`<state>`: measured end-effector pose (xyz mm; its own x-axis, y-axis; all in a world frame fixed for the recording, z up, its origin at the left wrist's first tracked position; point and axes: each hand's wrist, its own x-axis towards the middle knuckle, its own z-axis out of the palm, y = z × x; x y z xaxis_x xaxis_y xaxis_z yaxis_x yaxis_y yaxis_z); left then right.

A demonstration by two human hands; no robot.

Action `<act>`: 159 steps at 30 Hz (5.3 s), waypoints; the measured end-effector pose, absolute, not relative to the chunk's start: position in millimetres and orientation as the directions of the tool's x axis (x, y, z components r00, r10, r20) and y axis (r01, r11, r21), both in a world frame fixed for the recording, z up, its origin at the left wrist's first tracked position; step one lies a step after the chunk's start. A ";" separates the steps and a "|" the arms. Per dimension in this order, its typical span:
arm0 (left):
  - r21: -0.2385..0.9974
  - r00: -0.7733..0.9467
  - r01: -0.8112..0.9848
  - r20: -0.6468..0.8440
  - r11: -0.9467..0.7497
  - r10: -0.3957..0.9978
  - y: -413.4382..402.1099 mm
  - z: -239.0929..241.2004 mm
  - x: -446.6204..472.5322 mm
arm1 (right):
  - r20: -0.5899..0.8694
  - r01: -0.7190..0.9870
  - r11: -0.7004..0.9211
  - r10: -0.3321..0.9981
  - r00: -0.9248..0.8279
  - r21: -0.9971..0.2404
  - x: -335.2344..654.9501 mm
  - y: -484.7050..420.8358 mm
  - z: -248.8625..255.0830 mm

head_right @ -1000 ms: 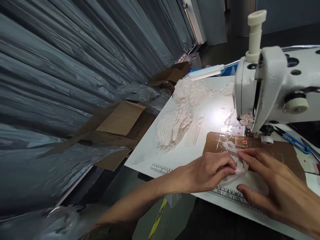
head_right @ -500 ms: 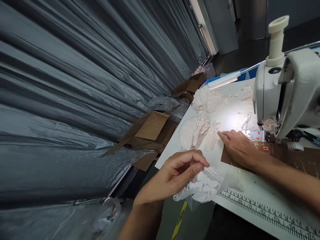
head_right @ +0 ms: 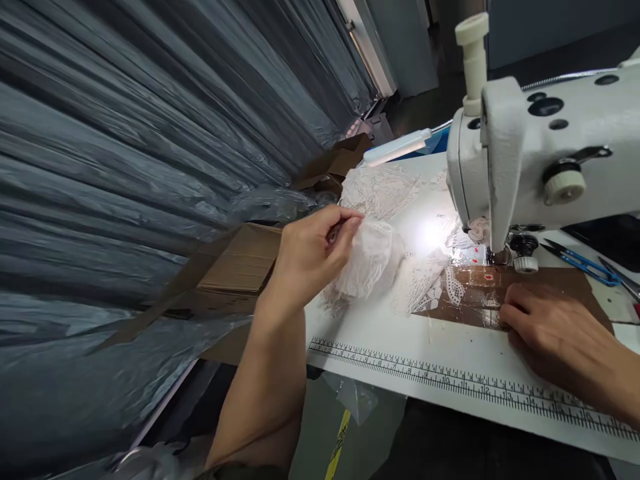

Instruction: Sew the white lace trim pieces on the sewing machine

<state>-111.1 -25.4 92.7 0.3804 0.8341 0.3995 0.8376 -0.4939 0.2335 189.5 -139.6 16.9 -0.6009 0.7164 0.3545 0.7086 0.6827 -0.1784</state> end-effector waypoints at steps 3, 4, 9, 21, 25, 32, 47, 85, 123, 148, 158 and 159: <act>0.070 0.426 0.881 0.312 -0.467 0.849 -12.6 78.9 -92.8 | 0.378 0.725 0.651 0.744 -0.550 -0.225 190.7 -142.6 13.5; 0.085 0.467 0.862 0.254 -0.500 0.847 -12.8 73.4 -85.9 | 0.379 0.724 0.645 0.751 -0.541 -0.244 188.6 -141.7 11.2; 0.325 0.661 0.697 0.057 -0.640 0.749 -26.9 40.8 -58.9 | 0.385 0.670 0.685 0.722 -0.575 -0.285 172.3 -133.1 7.7; 0.922 0.597 0.364 -0.121 -0.133 0.793 -37.8 52.6 -62.2 | 0.344 0.660 0.557 0.830 -0.438 -0.504 161.3 -112.8 -7.1; 0.953 0.600 0.283 -0.090 -0.105 0.795 -47.4 64.1 -55.1 | 0.121 0.565 0.382 0.888 -0.444 -0.732 158.2 -111.9 6.8; 0.728 0.534 0.489 0.185 -0.479 0.825 -22.4 48.3 -50.7 | -0.162 0.591 -0.040 0.975 -0.154 -0.805 177.7 -101.7 10.2; -0.061 0.942 0.264 0.231 -0.963 0.243 -38.4 -2.6 -28.7 | 0.022 0.844 0.012 1.000 -0.001 -0.537 170.2 -112.4 9.5; 0.082 0.765 0.111 0.629 -0.991 0.137 -29.3 -13.9 -19.9 | 0.277 0.922 0.356 0.911 -0.306 -0.151 196.6 -117.4 -18.2; 0.109 0.863 0.097 0.486 -0.989 0.138 -27.3 -22.4 -26.7 | 0.383 0.893 0.445 0.838 -0.389 -0.066 180.5 -131.7 -9.8; -0.035 0.878 0.278 0.415 -0.960 0.239 -32.0 -13.5 -25.7 | 0.391 0.882 0.471 0.810 -0.437 0.008 179.0 -132.9 -10.1; -0.094 0.912 0.278 0.338 -0.956 0.232 -25.2 -6.6 -20.2 | 0.303 0.901 0.374 0.852 -0.427 0.219 164.9 -133.3 -4.7; -0.093 0.926 0.251 0.315 -0.964 0.211 -21.0 -4.9 -20.3 | 0.306 0.906 0.365 0.856 -0.418 0.216 163.4 -133.0 -4.8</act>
